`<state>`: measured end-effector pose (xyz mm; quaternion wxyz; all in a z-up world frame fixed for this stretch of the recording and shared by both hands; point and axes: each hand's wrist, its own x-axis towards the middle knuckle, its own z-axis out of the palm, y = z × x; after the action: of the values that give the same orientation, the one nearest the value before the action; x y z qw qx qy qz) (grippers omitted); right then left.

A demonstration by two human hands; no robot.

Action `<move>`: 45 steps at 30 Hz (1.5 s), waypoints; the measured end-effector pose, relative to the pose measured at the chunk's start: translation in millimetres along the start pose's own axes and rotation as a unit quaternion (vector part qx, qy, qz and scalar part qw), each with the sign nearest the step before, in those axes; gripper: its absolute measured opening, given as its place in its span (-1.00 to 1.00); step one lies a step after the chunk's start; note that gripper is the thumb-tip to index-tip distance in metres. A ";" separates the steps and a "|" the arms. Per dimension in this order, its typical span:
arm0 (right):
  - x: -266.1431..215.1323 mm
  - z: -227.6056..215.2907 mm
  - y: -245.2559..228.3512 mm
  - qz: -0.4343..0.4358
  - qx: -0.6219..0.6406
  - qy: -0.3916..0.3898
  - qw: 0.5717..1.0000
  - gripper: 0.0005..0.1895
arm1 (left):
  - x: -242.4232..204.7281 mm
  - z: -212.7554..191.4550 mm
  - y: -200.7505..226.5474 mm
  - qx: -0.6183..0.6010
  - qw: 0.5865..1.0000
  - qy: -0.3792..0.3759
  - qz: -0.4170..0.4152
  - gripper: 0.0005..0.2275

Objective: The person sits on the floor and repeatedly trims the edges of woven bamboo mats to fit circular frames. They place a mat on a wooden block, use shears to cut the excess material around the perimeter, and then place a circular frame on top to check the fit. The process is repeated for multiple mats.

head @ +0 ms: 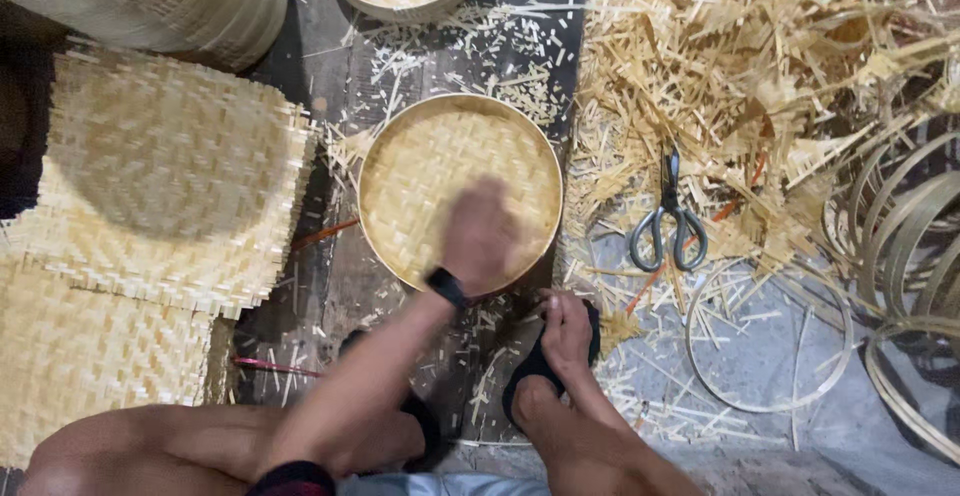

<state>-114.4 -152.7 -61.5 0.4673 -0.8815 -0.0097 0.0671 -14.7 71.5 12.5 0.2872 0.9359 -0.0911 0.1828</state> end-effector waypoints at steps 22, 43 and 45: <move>1.6 0.3 31.2 -0.125 -0.052 -0.041 0.990 -0.89 | 220.5 -27.4 -255.9 0.173 0.982 0.014 0.067 -0.65; 10.7 -6.0 16.3 -0.122 -0.057 -0.062 0.989 -0.89 | 184.3 -42.1 -252.4 0.204 0.978 -0.040 -0.025 -0.52; 9.9 -11.4 -4.0 -0.115 -0.059 -0.048 0.990 -0.91 | 133.0 -88.9 -227.2 0.230 0.963 -0.053 -0.127 -0.36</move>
<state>-103.0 -159.1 -53.0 0.4179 -0.8964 -0.1374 0.0540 144.0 299.5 18.7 0.0799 0.9889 0.0577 0.1109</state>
